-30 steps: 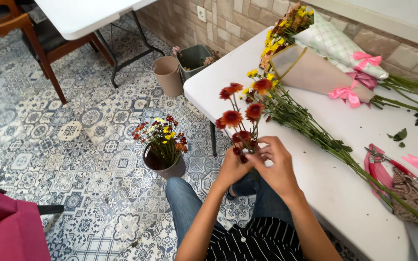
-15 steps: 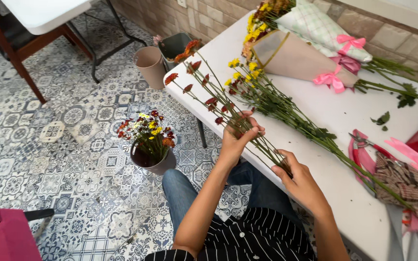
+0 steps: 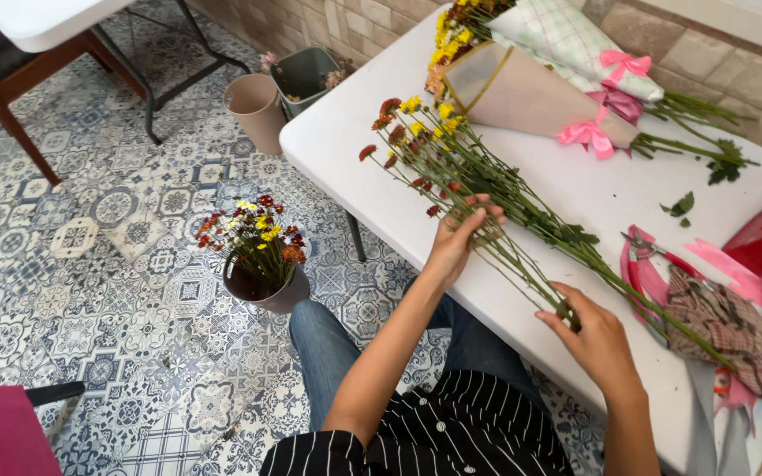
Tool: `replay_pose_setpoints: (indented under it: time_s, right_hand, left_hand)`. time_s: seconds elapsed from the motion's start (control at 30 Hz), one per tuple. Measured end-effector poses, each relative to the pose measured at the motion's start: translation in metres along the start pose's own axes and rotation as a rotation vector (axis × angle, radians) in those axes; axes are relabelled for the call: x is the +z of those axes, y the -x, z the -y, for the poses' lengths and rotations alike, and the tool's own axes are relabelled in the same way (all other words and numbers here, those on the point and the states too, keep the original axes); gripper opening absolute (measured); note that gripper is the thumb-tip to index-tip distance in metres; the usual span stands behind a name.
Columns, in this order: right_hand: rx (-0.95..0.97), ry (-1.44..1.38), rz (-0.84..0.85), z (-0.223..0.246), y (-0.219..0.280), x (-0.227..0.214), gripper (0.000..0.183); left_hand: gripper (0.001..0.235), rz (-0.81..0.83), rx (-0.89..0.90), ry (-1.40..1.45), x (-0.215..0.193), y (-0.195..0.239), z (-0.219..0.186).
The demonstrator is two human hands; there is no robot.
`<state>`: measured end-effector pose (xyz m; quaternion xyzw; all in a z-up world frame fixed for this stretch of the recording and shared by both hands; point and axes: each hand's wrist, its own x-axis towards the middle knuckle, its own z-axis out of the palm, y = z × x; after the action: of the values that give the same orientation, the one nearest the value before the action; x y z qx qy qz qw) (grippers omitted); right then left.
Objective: The person picks stems of flowers from a container and a table, gathers them into a bunch by hand, and secures the stems together by wrapping them with a ribbon.
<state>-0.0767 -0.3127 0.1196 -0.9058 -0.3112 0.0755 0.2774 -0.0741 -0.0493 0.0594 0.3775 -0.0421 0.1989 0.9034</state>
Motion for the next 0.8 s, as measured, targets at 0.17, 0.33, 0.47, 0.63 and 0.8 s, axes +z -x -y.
replay_pose_setpoints:
  time_s: [0.17, 0.33, 0.47, 0.63, 0.8]
  right_hand:
    - [0.043, 0.167, 0.030, -0.010, 0.002, -0.017, 0.040]
    - [0.104, 0.246, 0.022, -0.036, 0.007, -0.018, 0.036]
    - [0.038, 0.344, -0.138, -0.065, 0.007, -0.023, 0.030]
    - [0.021, 0.330, -0.258, -0.114, 0.008, -0.038, 0.025]
    - [-0.025, 0.080, -0.400, -0.157, -0.015, -0.079, 0.024]
  left_hand:
    - [0.032, -0.141, 0.032, -0.028, -0.014, -0.020, 0.035]
    - [0.030, -0.195, -0.053, -0.129, -0.024, -0.026, 0.057]
    - [0.032, -0.272, -0.123, -0.229, -0.016, -0.026, 0.059]
    - [0.035, -0.388, -0.201, -0.255, -0.010, -0.040, 0.049]
    - [0.031, -0.413, -0.208, -0.259, -0.011, -0.045, 0.051]
